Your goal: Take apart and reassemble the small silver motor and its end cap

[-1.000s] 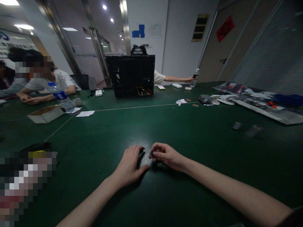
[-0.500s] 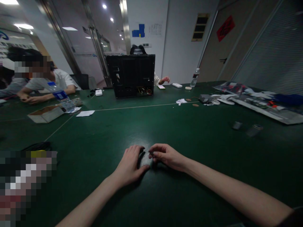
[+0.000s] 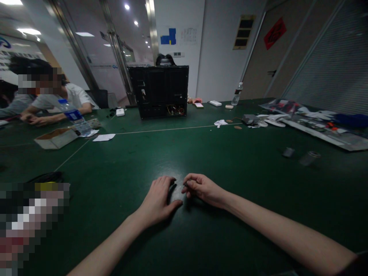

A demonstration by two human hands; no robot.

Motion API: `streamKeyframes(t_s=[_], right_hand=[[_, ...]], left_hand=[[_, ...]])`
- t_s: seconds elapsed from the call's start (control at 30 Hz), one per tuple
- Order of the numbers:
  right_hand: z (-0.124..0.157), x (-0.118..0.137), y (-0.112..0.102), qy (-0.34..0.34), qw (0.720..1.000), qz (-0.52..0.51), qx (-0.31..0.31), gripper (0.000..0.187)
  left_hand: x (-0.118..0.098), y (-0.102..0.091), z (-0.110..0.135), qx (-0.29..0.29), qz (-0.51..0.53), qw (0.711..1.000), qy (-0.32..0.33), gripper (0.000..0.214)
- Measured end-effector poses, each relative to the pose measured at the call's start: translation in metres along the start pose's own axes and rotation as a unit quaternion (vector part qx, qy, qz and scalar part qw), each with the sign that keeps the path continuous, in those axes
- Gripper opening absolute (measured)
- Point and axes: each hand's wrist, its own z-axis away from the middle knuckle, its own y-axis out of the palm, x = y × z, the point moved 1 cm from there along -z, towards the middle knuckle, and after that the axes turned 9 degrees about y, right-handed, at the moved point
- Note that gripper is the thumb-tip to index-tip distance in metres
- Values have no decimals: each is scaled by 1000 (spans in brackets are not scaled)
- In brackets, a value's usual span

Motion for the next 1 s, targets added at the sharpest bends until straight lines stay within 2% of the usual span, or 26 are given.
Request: streamKeyframes(t_s=[0.23, 0.8, 0.9, 1.0], right_hand=[[1, 0, -1, -13, 1000, 2, 2, 23], [2, 2, 1, -40, 999, 8, -35, 25], [0, 12, -11, -66, 993, 37, -94, 26], [4, 42, -43, -153, 961, 83, -214, 27]], left_hand=[[0, -1, 0, 3, 4, 1000, -4, 46], [0, -1, 1, 7, 18, 1000, -10, 45], [-2, -2, 0, 8, 14, 1000, -17, 46], [-2, -3, 0, 7, 11, 1000, -16, 48]])
